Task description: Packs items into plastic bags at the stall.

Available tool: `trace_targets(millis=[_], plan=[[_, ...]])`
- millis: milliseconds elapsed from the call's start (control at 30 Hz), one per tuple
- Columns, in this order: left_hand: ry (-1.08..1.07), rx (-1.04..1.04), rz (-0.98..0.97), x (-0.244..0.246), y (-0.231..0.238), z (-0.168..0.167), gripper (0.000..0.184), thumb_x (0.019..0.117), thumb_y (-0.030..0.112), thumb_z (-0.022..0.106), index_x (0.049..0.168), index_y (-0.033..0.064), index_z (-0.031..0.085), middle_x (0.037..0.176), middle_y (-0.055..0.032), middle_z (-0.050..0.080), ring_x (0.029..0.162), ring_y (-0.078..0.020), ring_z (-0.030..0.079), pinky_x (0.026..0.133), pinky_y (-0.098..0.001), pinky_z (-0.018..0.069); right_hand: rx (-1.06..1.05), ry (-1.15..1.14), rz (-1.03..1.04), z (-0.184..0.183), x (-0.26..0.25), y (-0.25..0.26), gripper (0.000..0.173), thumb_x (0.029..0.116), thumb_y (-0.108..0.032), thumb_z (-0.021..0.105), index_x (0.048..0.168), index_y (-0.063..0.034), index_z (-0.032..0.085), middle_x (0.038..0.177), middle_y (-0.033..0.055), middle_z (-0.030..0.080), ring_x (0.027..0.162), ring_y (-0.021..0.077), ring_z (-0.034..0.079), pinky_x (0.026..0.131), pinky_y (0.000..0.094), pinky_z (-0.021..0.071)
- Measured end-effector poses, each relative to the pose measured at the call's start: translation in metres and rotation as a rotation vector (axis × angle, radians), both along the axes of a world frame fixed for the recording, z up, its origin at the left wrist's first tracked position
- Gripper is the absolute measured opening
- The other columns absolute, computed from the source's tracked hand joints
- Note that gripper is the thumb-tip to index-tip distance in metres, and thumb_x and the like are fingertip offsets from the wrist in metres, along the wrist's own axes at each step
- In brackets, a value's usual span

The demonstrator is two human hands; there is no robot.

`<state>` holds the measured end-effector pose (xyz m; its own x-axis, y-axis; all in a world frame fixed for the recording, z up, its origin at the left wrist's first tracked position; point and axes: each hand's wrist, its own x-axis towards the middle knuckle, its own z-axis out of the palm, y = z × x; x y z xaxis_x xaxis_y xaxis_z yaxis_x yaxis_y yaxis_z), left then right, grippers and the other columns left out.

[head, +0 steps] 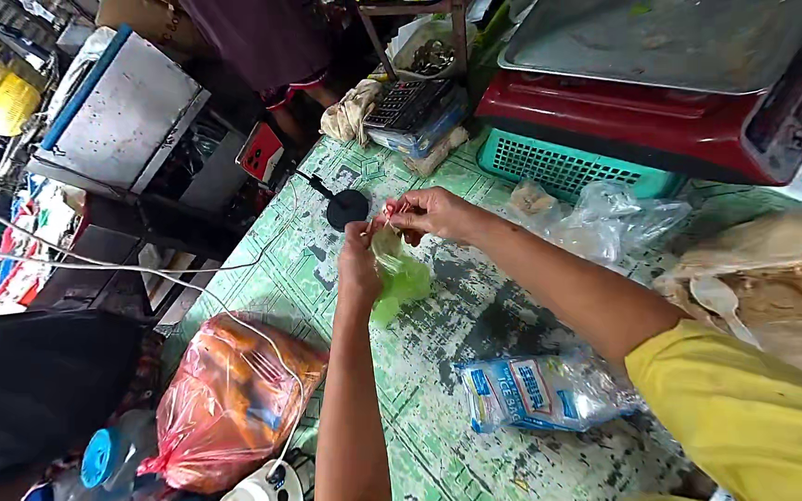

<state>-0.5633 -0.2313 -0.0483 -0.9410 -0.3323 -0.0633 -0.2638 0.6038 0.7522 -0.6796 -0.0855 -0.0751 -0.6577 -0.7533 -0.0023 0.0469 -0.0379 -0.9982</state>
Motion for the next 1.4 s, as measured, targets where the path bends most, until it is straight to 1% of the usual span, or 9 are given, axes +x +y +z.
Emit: trace_targets(millis=[233,433,600,733,900,1033,1133,1333,1400], plan=[[0.277,0.265,0.047,-0.012,-0.01,-0.019,0.046,0.0971,0.007,0.058,0.142,0.0073,0.049,0.112,-0.0096,0.071,0.091,-0.0127,0.069,0.078,-0.0341,0.0582,-0.129,-0.277,-0.16,-0.006,-0.052,-0.023,0.022,0.1058,-0.015,0.054,0.119,0.0021,0.06,0.089,0.0025,0.064,0.073,0.007,0.062,0.072,0.0254,0.0562],[0.195,0.325,-0.026,0.032,-0.005,-0.033,0.033,0.0964,0.005,0.049,0.125,-0.0088,0.058,0.1,-0.0087,0.074,0.09,-0.0094,0.071,0.084,-0.028,0.0587,-0.387,-0.469,-0.72,-0.005,-0.171,-0.049,0.02,0.1024,-0.011,0.059,0.118,0.0027,0.059,0.086,0.0033,0.063,0.07,0.0082,0.062,0.069,0.0229,0.0563],[0.145,0.369,0.001,0.083,0.003,-0.04,0.031,0.0973,0.007,0.05,0.123,-0.0093,0.059,0.097,-0.006,0.075,0.089,-0.0079,0.071,0.083,-0.026,0.0593,-0.438,-0.611,-0.865,0.002,-0.248,-0.061,0.059,0.1052,-0.021,0.059,0.155,-0.0049,0.031,0.145,0.0195,0.047,0.114,0.0262,0.064,0.089,0.0318,0.0583],[0.115,0.514,0.056,0.116,0.03,-0.044,0.028,0.0969,0.004,0.05,0.121,-0.0076,0.06,0.095,-0.0049,0.075,0.087,-0.0074,0.072,0.081,-0.0249,0.0594,-0.46,-0.637,-0.836,-0.012,-0.225,-0.075,0.045,0.1049,-0.003,0.051,0.147,0.002,0.037,0.129,0.0204,0.055,0.099,0.0215,0.067,0.082,0.028,0.0586],[0.237,0.65,0.068,0.161,0.061,-0.03,0.025,0.103,0.016,0.053,0.118,-0.0006,0.064,0.096,-0.005,0.077,0.088,-0.0075,0.073,0.082,-0.023,0.059,-0.503,-0.554,-0.49,0.004,-0.139,-0.076,0.032,0.1084,-0.011,0.042,0.137,0.0034,0.045,0.1,0.0088,0.066,0.082,0.0143,0.069,0.079,0.0289,0.0594],[0.514,0.612,0.164,0.192,0.072,-0.007,0.024,0.1053,0.025,0.055,0.116,0.0106,0.07,0.097,-0.0011,0.076,0.09,-0.0061,0.072,0.083,-0.0218,0.0596,-0.367,-0.137,0.237,0.026,-0.03,-0.038,0.053,0.1089,-0.045,0.036,0.146,-0.0078,0.045,0.126,0.0053,0.066,0.106,0.0187,0.069,0.085,0.0387,0.0609],[0.668,0.38,0.378,0.227,0.09,0.026,0.019,0.1024,0.008,0.053,0.112,-0.001,0.066,0.097,0.0002,0.073,0.089,-0.0027,0.068,0.084,-0.0225,0.058,-0.307,0.11,0.88,0.02,0.066,-0.017,0.099,0.0854,-0.079,0.056,0.155,-0.0114,0.036,0.138,0.0069,0.063,0.122,0.0221,0.064,0.094,0.0399,0.0584],[0.807,0.116,0.705,0.302,0.126,0.049,0.025,0.0926,-0.003,0.054,0.112,-0.0179,0.06,0.097,-0.017,0.069,0.087,-0.0081,0.065,0.086,-0.0254,0.0548,-0.194,0.263,1.332,0.009,0.195,-0.004,0.057,0.0947,-0.034,0.065,0.142,-0.0064,0.053,0.123,-0.0084,0.069,0.108,-0.0066,0.064,0.091,0.0163,0.0549],[0.806,0.109,0.813,0.33,0.144,0.054,0.025,0.0914,-0.005,0.055,0.114,-0.016,0.06,0.096,-0.0151,0.068,0.086,-0.007,0.064,0.084,-0.0247,0.0547,-0.161,0.395,1.391,0.016,0.217,-0.005,0.048,0.0978,-0.023,0.059,0.137,0.0043,0.055,0.121,0.0012,0.07,0.105,-0.006,0.064,0.092,0.0154,0.0538]])
